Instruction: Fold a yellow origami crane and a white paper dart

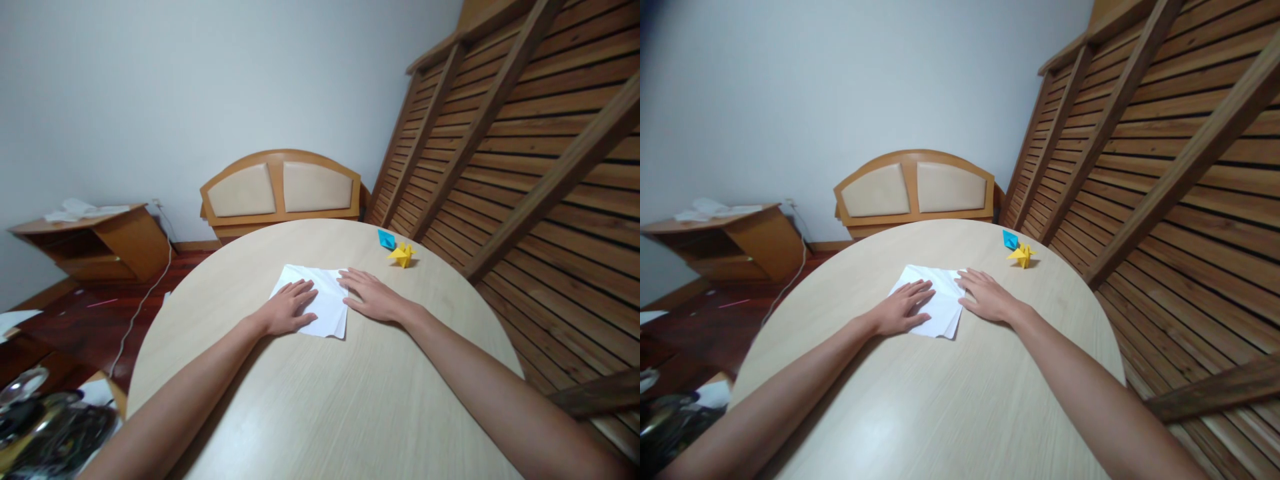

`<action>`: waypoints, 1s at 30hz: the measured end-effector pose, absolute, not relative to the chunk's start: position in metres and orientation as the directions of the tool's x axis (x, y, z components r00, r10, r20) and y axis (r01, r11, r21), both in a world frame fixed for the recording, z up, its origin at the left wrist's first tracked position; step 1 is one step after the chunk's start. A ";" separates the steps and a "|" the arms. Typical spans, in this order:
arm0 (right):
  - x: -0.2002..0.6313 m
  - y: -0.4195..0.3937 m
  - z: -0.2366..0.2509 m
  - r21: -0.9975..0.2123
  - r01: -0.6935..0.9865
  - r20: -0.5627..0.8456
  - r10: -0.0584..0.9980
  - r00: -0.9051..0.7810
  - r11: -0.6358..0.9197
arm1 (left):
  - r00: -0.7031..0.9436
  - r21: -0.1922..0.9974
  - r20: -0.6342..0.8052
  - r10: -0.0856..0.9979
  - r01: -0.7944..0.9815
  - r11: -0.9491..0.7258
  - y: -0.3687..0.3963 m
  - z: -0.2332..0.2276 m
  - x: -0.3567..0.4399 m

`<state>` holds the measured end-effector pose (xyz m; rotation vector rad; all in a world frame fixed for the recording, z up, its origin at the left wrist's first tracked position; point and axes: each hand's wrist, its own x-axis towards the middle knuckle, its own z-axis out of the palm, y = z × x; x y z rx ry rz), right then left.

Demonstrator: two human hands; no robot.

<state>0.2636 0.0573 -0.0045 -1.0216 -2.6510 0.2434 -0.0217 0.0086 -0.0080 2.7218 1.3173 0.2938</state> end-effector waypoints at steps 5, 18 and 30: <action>0.251 0.049 -0.002 -0.358 0.516 0.104 0.582 -0.806 0.778 | 0.612 0.129 0.297 0.734 0.735 -0.665 0.017 -0.008 -0.028; 0.243 0.042 0.002 -0.260 0.519 0.266 0.577 -0.772 0.814 | 0.665 0.195 0.246 0.705 0.679 -0.708 -0.004 0.008 -0.002; 0.234 0.047 0.000 -0.258 0.544 0.335 0.602 -0.724 0.798 | 0.434 0.229 0.257 0.864 0.841 -0.490 -0.003 0.005 0.004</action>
